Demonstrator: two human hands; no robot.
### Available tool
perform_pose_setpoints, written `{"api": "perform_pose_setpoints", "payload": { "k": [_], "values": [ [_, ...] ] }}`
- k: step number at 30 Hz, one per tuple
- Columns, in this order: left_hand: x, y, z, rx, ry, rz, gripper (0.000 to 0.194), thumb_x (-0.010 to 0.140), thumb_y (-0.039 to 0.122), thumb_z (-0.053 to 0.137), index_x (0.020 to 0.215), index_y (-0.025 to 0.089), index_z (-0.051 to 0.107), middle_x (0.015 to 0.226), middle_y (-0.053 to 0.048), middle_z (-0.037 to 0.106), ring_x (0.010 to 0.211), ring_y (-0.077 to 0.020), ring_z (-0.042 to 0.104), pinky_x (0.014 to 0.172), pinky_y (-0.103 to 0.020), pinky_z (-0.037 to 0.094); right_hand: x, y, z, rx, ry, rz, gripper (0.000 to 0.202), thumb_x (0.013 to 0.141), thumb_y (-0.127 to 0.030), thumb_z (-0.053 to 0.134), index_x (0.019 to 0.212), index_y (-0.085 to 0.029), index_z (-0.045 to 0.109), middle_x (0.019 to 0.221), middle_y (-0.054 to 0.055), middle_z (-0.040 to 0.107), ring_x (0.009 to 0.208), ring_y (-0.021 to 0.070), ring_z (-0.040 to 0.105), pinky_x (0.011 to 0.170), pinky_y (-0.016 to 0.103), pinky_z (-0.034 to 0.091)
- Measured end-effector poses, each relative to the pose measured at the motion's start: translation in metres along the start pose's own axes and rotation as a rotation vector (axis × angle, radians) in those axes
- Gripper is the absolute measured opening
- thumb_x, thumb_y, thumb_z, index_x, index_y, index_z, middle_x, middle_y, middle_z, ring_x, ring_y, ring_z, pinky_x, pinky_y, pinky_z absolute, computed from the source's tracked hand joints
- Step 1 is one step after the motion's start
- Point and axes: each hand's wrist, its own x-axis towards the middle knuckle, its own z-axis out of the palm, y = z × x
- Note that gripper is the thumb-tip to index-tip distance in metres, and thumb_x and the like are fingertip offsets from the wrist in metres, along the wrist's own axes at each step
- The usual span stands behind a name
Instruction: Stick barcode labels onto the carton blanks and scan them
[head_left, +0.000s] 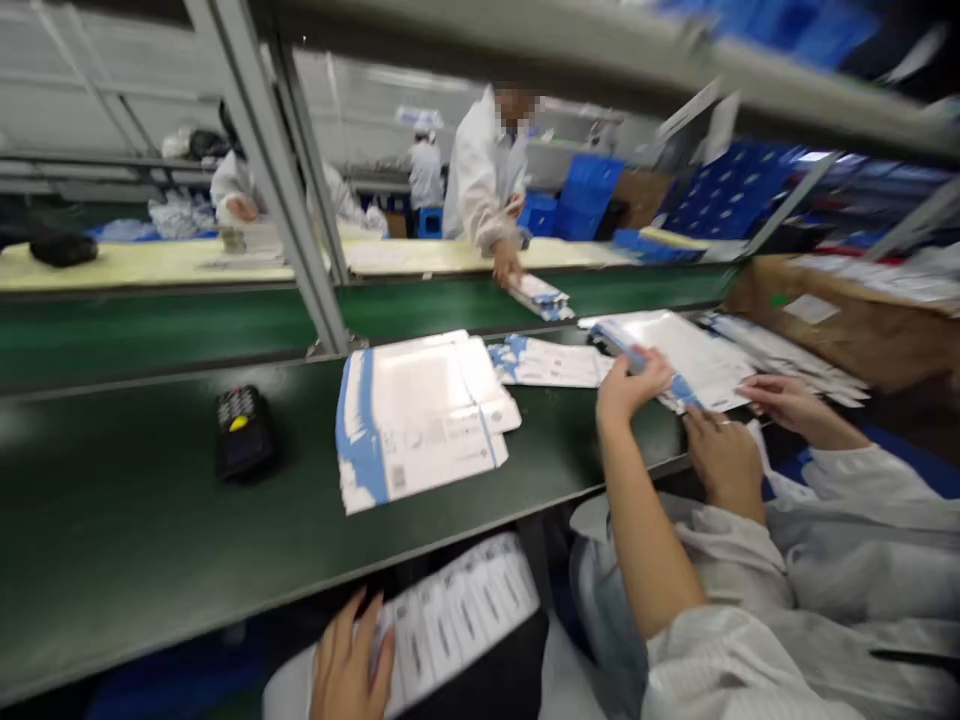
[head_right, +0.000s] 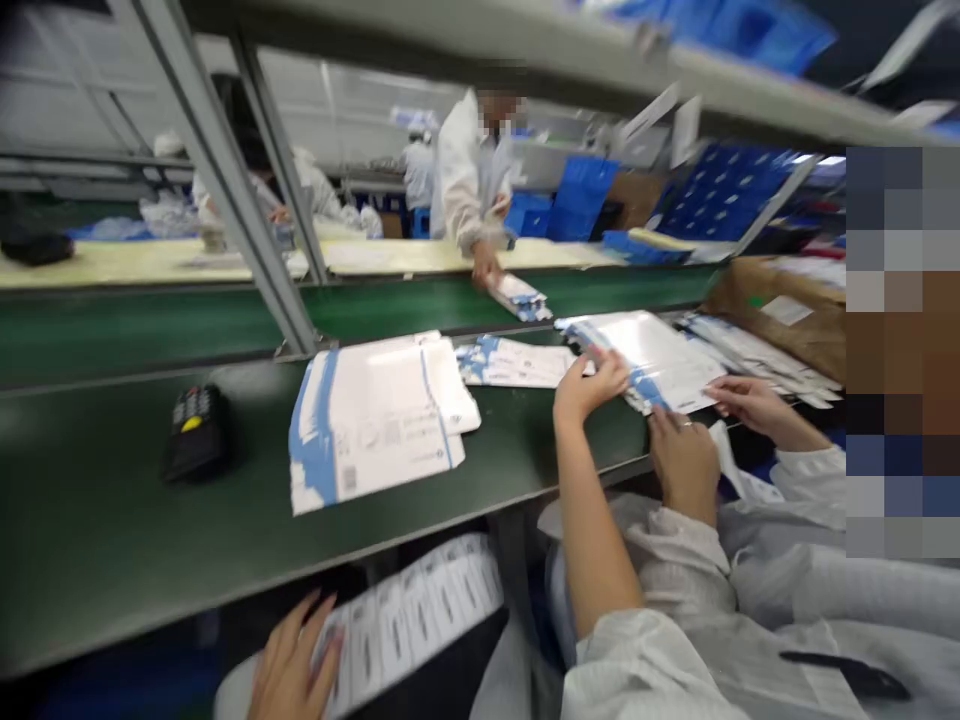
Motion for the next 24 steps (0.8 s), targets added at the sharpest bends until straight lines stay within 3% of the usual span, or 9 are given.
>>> {"api": "perform_pose_setpoints", "payload": {
  "k": [2,4,5,7,9,12,14,18,24],
  "values": [
    [-0.012,-0.008,0.001,0.047,-0.138,-0.073,0.045,0.078,0.041,0.047,0.111,0.013,0.060,0.118,-0.018,0.056,0.108,-0.0355,0.052,0.087,-0.056,0.043,-0.043,-0.028,-0.028,0.079,-0.039,-0.110,0.017,0.081,-0.014,0.045,0.093,-0.015,0.055,0.104,0.012,0.053,0.106,0.0223,0.048,0.094,0.042,0.035],
    [-0.024,-0.015,0.001,0.067,-0.204,-0.160,0.049,0.080,0.042,0.046,0.118,0.013,0.054,0.127,-0.017,0.050,0.117,-0.0343,0.045,0.093,-0.055,0.039,-0.101,-0.050,-0.062,0.514,-0.173,-0.302,0.016,0.081,-0.012,0.047,0.090,-0.021,0.058,0.085,0.004,0.056,0.084,0.0189,0.057,0.079,0.039,0.045],
    [-0.029,-0.018,0.001,0.071,-0.229,-0.194,0.050,0.080,0.043,0.046,0.121,0.014,0.051,0.129,-0.015,0.049,0.119,-0.0321,0.043,0.095,-0.052,0.038,-0.134,-0.057,-0.079,0.672,-0.383,-0.372,0.020,0.080,-0.009,0.049,0.089,-0.022,0.060,0.082,0.002,0.057,0.078,0.0176,0.058,0.072,0.037,0.047],
    [-0.037,-0.019,0.001,0.076,-0.240,-0.248,0.052,0.082,0.041,0.044,0.126,0.015,0.045,0.132,-0.014,0.046,0.121,-0.0279,0.042,0.098,-0.047,0.036,-0.197,-0.057,-0.106,0.813,-1.017,-0.504,0.023,0.078,-0.009,0.049,0.094,-0.021,0.061,0.082,0.003,0.062,0.078,0.0179,0.060,0.069,0.034,0.049],
    [-0.043,-0.017,0.003,0.075,-0.224,-0.287,0.052,0.084,0.039,0.042,0.129,0.013,0.040,0.132,-0.014,0.045,0.122,-0.0262,0.041,0.100,-0.046,0.034,-0.251,-0.042,-0.112,0.589,-1.494,-0.513,0.024,0.082,-0.014,0.048,0.100,-0.022,0.061,0.089,0.004,0.066,0.090,0.0189,0.059,0.079,0.035,0.047],
    [-0.050,-0.013,0.008,0.064,-0.182,-0.341,0.052,0.084,0.037,0.042,0.128,0.010,0.038,0.132,-0.017,0.045,0.121,-0.0286,0.041,0.101,-0.050,0.031,-0.306,-0.010,-0.085,0.031,-1.978,-0.393,0.042,0.086,-0.034,0.043,0.123,-0.014,0.049,0.123,0.015,0.054,0.117,0.0276,0.045,0.096,0.045,0.034],
    [-0.053,-0.013,0.012,0.039,-0.157,-0.369,0.050,0.085,0.035,0.041,0.128,0.009,0.038,0.130,-0.019,0.046,0.120,-0.0295,0.042,0.101,-0.052,0.030,-0.327,0.002,-0.061,-0.106,-2.225,-0.364,0.046,0.087,-0.041,0.039,0.120,-0.012,0.052,0.121,0.016,0.055,0.115,0.0300,0.047,0.095,0.044,0.034],
    [-0.055,-0.018,0.015,-0.029,-0.091,-0.408,0.046,0.086,0.028,0.036,0.128,0.008,0.037,0.127,-0.018,0.047,0.121,-0.0238,0.042,0.101,-0.043,0.035,-0.357,0.000,-0.041,-0.050,-2.418,-0.353,0.034,0.082,-0.041,0.049,0.098,-0.015,0.065,0.097,0.012,0.066,0.089,0.0258,0.060,0.075,0.034,0.044],
    [-0.058,-0.025,0.011,-0.036,0.071,-0.583,0.049,0.082,0.032,0.043,0.125,0.008,0.040,0.125,-0.019,0.046,0.119,-0.0265,0.041,0.100,-0.044,0.035,-0.370,-0.006,-0.048,0.089,-2.422,-0.253,0.019,0.079,-0.028,0.056,0.091,-0.014,0.063,0.090,0.008,0.064,0.083,0.0195,0.058,0.070,0.027,0.041]
  ]
}}
